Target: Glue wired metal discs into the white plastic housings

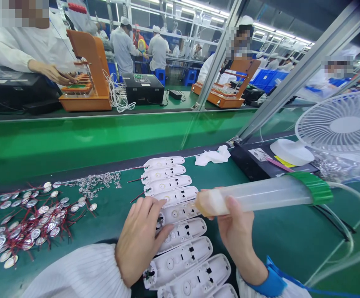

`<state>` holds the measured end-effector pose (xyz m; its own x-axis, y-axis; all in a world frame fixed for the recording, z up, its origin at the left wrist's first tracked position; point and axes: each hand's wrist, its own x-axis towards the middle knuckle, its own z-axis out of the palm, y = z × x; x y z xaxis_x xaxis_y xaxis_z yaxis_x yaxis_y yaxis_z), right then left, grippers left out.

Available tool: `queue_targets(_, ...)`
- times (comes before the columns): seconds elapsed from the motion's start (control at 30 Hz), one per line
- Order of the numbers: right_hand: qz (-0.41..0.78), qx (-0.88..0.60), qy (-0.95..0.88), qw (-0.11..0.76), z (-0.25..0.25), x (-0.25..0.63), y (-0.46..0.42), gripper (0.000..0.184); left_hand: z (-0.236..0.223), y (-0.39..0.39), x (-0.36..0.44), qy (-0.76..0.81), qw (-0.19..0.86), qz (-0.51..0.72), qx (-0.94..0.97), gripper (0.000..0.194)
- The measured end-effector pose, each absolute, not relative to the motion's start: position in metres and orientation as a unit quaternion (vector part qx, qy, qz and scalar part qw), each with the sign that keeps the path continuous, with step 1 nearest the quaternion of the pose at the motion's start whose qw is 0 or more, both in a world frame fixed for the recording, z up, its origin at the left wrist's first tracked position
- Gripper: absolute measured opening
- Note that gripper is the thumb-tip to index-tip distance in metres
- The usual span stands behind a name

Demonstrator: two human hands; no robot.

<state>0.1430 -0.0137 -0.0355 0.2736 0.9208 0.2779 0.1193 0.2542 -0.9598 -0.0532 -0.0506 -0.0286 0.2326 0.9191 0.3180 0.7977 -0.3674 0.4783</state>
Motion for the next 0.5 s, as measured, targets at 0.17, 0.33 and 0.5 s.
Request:
queue_targets(0.17,0.414,-0.462,-0.425,0.659,-0.032,0.145,-0.032,0.027,-0.023,-0.077,-0.062,0.543,0.128,0.274,0.783,0.037)
queue_targets(0.33,0.400,-0.462,-0.537,0.582,-0.040,0.140,-0.053,0.032,-0.033,-0.091,-0.067,0.551,0.132,0.274,0.777,0.025)
queue_targets(0.5,0.370,-0.460,-0.609,0.530,-0.030,0.126,-0.056,0.030,-0.037,-0.089,-0.065,0.554,0.142,0.276,0.773,0.032)
